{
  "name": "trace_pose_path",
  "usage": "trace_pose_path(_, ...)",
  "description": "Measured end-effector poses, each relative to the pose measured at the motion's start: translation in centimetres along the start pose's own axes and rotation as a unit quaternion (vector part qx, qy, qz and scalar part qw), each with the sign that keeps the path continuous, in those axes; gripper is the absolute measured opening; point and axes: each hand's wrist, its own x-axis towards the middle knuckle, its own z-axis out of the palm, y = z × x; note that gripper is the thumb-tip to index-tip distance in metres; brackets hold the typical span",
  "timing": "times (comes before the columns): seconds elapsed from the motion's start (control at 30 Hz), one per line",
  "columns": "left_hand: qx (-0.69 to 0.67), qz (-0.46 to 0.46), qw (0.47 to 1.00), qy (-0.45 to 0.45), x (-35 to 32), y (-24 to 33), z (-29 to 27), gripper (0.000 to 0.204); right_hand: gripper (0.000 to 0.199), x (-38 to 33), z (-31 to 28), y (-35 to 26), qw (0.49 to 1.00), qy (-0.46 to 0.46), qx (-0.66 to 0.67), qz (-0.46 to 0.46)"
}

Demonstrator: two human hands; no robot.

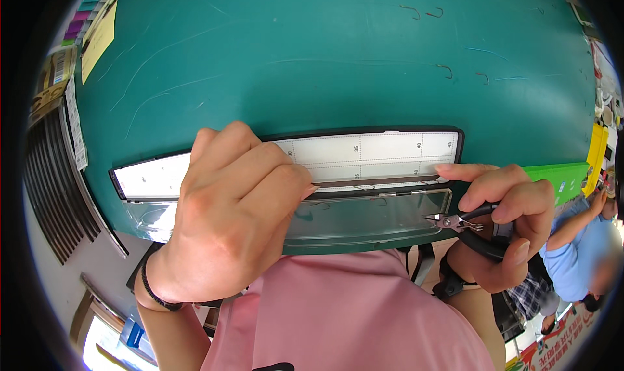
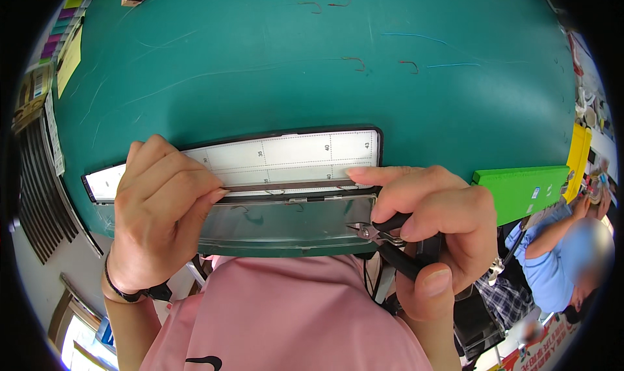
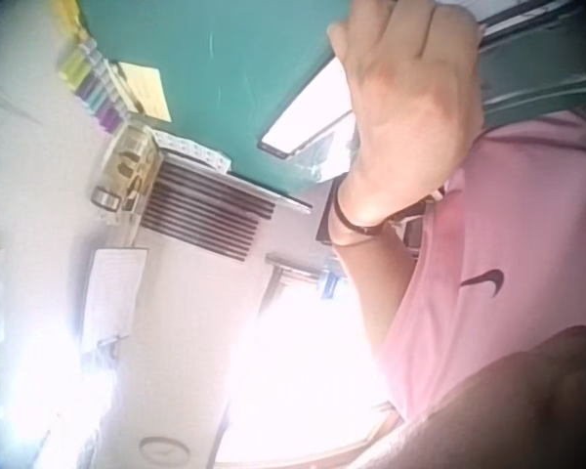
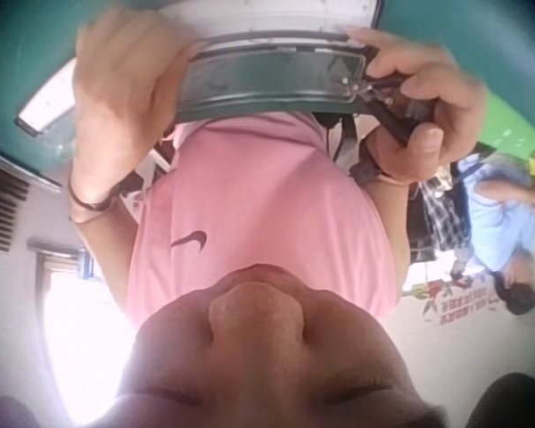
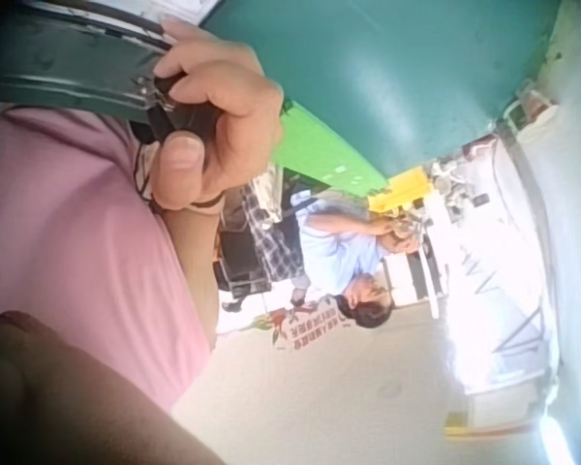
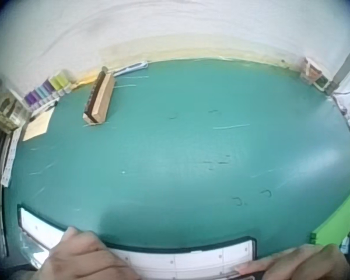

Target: The recorder is assembling an LED light fixture on a workbench, using wire cutters to trim wires and components.

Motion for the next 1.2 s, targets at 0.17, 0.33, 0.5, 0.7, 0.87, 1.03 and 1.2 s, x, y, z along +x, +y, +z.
trace_pose_path(0.17,-0.001,0.001,1.000,0.003,0.00,-0.02,0.05,0.019,0.040,-0.04,-0.01,0.06,1.000,-0.003,0.000,-0.001)
trace_pose_path(0.33,-0.003,0.001,1.000,0.002,0.05,0.04,0.01,0.019,0.040,0.02,-0.10,-0.09,1.000,-0.004,-0.003,0.002)
trace_pose_path(0.5,0.001,-0.005,1.000,0.008,0.13,0.31,0.10,0.020,0.041,-0.01,-0.10,0.07,1.000,-0.004,-0.003,-0.001)
trace_pose_path(0.7,0.004,0.000,1.000,0.009,0.06,0.26,0.13,0.020,0.042,-0.01,-0.07,-0.05,1.000,0.001,-0.009,0.003)
trace_pose_path(0.87,0.003,0.001,1.000,0.009,0.12,0.27,0.15,0.020,0.042,-0.18,-0.10,-0.17,1.000,0.006,-0.023,0.015)
trace_pose_path(1.03,0.000,-0.011,1.000,0.014,-0.04,0.42,0.29,0.020,0.044,-0.26,0.01,-0.21,0.999,0.008,-0.027,0.022)
trace_pose_path(1.2,-0.007,-0.021,1.000,0.020,-0.03,0.62,0.29,0.022,0.045,-0.22,0.09,-0.41,0.999,0.012,-0.029,0.031)
